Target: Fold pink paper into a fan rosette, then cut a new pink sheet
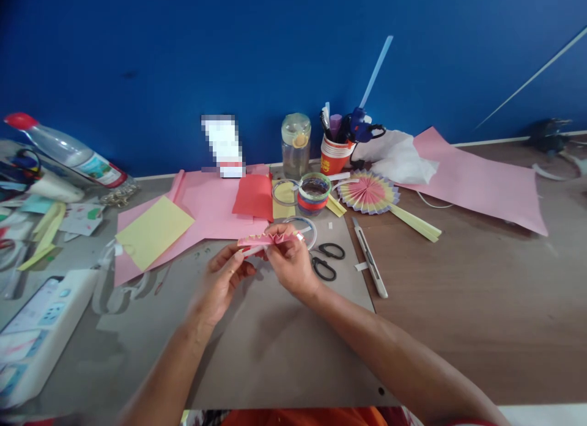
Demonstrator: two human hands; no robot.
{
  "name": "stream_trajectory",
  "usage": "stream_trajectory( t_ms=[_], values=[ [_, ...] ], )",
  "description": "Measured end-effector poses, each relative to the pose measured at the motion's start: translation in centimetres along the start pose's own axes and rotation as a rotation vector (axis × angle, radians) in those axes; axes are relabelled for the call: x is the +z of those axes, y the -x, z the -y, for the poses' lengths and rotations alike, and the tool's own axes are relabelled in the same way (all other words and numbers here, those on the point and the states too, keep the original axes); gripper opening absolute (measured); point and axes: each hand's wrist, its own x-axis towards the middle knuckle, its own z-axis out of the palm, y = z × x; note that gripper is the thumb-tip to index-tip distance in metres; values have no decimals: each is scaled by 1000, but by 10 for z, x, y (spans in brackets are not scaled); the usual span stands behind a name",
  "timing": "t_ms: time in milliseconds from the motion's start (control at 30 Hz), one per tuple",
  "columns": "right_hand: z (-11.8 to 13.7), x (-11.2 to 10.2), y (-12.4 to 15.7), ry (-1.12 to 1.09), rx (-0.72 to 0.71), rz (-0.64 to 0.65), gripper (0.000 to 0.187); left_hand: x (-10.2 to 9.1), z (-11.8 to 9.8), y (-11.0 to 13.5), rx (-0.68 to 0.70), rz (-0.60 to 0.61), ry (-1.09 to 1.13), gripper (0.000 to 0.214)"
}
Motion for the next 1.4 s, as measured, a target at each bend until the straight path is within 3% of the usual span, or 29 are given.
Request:
stream_trajectory(
  t_ms=[100,333,467,567,700,800,900,1233,1400],
  values=[
    [-1,0,-1,-44,37,18,14,-1,0,-1,-21,-49,-8,28],
    [-2,-1,-1,-123,95,58,15,-1,-1,-1,-68,-18,90,22],
    [-4,-3,-5,-191,116,43,18,-3,-2,-1,-57,-49,88,28],
    [-7,-5,-9,-212,170,16,14,-2,-2,3,62,-43,6,39],
    [-7,-3,-9,-313,236,-20,10,0,3,8,347,-73,-342,42],
    [-8,1,-6,-368,240,9,9,-2,10,8,531,-124,-565,39],
    [-9,4,-2,-378,245,61,7,-6,14,6,637,-160,-637,33],
    [-8,6,4,-359,306,166,17,-2,10,10,743,-169,-667,17],
    [-8,-1,8,-226,415,204,16,-5,6,11,707,-265,-589,17]
  ],
)
